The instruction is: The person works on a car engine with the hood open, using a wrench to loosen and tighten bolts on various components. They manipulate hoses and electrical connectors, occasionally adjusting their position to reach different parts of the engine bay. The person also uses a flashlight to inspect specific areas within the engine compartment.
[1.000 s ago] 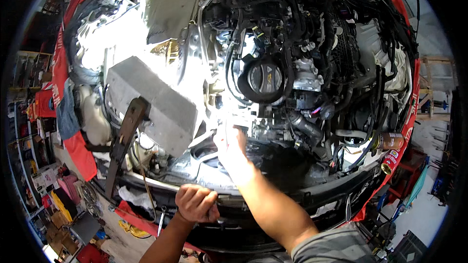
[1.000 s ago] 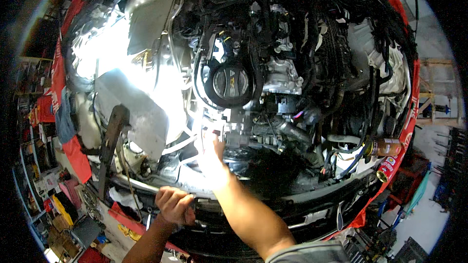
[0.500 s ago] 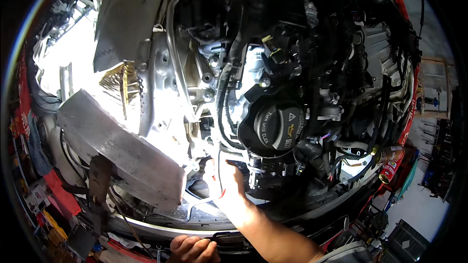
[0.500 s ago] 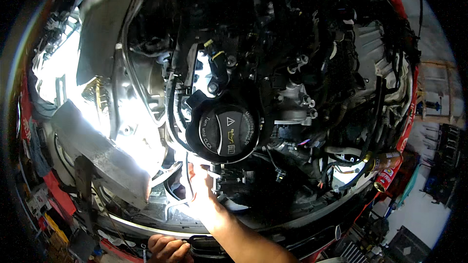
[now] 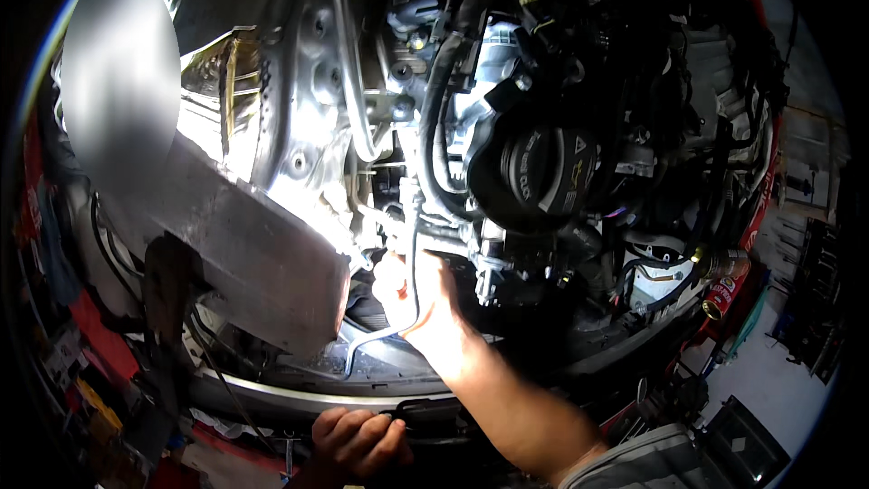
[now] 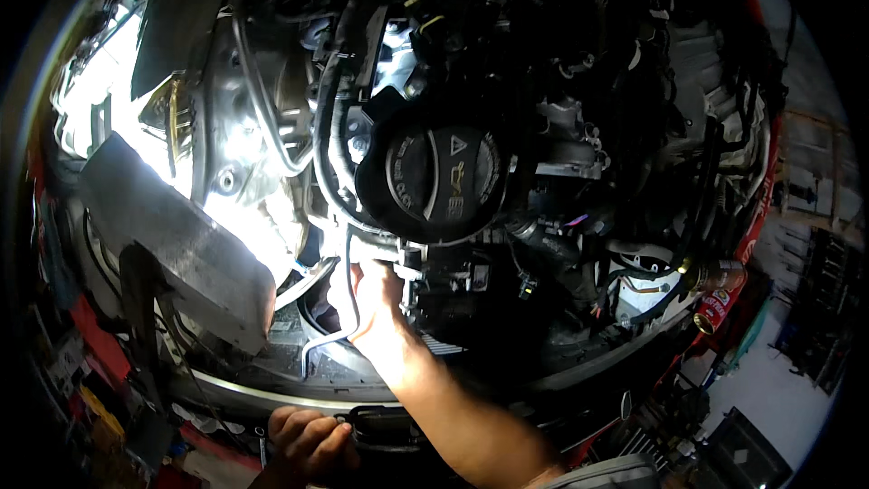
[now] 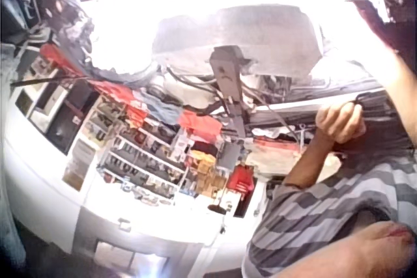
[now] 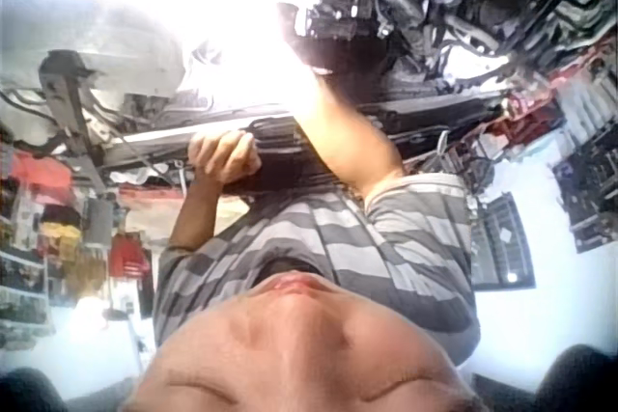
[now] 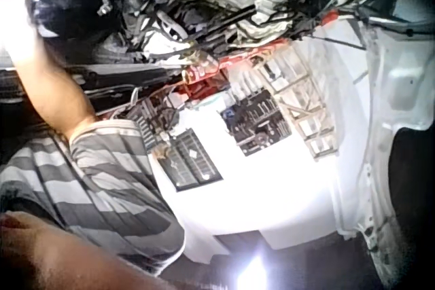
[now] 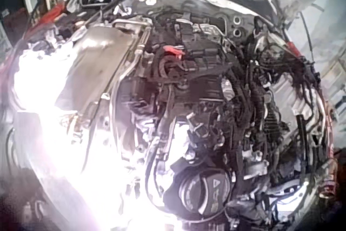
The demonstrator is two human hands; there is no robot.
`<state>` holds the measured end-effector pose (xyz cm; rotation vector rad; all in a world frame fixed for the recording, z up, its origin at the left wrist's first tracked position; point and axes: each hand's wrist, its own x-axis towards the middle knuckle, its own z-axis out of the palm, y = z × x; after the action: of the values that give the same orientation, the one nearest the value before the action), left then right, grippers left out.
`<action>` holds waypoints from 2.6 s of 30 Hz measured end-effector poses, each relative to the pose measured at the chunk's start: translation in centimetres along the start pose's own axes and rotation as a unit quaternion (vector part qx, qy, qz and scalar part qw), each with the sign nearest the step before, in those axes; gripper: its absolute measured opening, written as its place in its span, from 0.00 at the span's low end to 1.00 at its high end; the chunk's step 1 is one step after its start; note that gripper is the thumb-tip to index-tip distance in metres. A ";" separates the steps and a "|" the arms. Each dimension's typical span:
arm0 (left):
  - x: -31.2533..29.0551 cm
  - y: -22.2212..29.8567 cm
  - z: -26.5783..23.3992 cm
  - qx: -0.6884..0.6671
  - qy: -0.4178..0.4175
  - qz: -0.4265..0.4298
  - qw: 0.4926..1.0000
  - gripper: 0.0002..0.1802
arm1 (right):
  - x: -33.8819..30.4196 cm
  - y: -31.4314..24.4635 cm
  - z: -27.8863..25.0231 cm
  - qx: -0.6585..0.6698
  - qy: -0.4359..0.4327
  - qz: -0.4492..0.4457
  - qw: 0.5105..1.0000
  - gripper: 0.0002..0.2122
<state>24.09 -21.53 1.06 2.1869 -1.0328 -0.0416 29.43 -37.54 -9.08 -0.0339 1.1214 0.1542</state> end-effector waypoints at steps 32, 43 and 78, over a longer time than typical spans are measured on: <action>-2.3 -0.1 1.9 0.112 0.107 0.067 0.986 0.09 | 3.2 1.1 -2.1 -0.107 -0.066 -0.166 0.978 0.08; -2.4 -0.2 2.0 0.126 0.073 0.053 0.988 0.11 | 3.8 1.5 -1.0 -0.096 -0.065 -0.215 0.970 0.11; -1.9 0.3 2.6 0.130 0.063 0.061 0.988 0.13 | 6.1 0.8 -2.0 -0.334 -0.047 -0.359 0.870 0.13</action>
<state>21.81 -21.89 -1.14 2.3174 -1.1512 0.2998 30.11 -36.30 -15.40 -1.0433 0.8485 -0.1324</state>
